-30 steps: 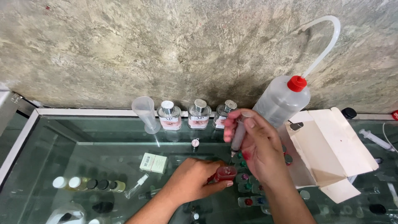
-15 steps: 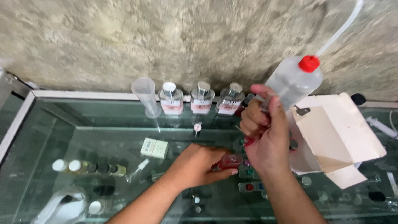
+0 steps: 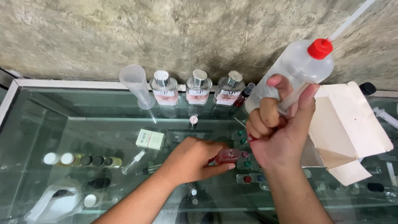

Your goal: The person fills small red bottles with liquid from a syringe, then uses a large squirt bottle to top them off.

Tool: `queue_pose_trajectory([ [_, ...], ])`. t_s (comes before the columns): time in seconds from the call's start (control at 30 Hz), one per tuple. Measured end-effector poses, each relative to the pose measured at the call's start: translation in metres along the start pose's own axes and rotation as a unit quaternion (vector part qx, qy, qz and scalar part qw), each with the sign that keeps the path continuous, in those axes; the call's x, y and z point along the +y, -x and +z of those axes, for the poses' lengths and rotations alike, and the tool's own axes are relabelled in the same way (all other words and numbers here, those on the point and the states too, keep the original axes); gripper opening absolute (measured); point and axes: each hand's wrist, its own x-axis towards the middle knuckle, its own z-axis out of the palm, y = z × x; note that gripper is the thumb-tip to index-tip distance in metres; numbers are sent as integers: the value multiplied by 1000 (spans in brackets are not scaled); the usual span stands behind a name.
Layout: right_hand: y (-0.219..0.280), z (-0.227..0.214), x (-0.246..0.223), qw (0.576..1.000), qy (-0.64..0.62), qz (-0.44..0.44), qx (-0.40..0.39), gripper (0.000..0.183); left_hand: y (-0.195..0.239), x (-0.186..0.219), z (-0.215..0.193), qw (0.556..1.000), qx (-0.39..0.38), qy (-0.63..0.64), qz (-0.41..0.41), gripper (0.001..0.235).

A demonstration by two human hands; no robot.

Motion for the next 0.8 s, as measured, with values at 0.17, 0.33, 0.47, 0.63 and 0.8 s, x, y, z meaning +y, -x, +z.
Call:
queue_pose_trajectory([
  [0.17, 0, 4, -15, 996, -23, 28, -77, 64, -2, -2, 2, 1000, 6, -1, 3, 26],
  [0.33, -1, 5, -22, 998, -24, 48, -12, 40, -1, 0, 0, 1000, 12, -7, 9, 31],
  [0.47, 0, -1, -19, 999, -28, 38, -18, 32, 1, 1, 0, 1000, 19, 0, 6, 30],
  [0.63, -3, -7, -15, 998, -39, 39, 2, 21, -1, 4, -3, 1000, 15, 9, 3, 29],
  [0.8, -2, -5, -10, 999, -43, 22, -3, 13, -1, 5, -6, 1000, 21, 16, -8, 26],
])
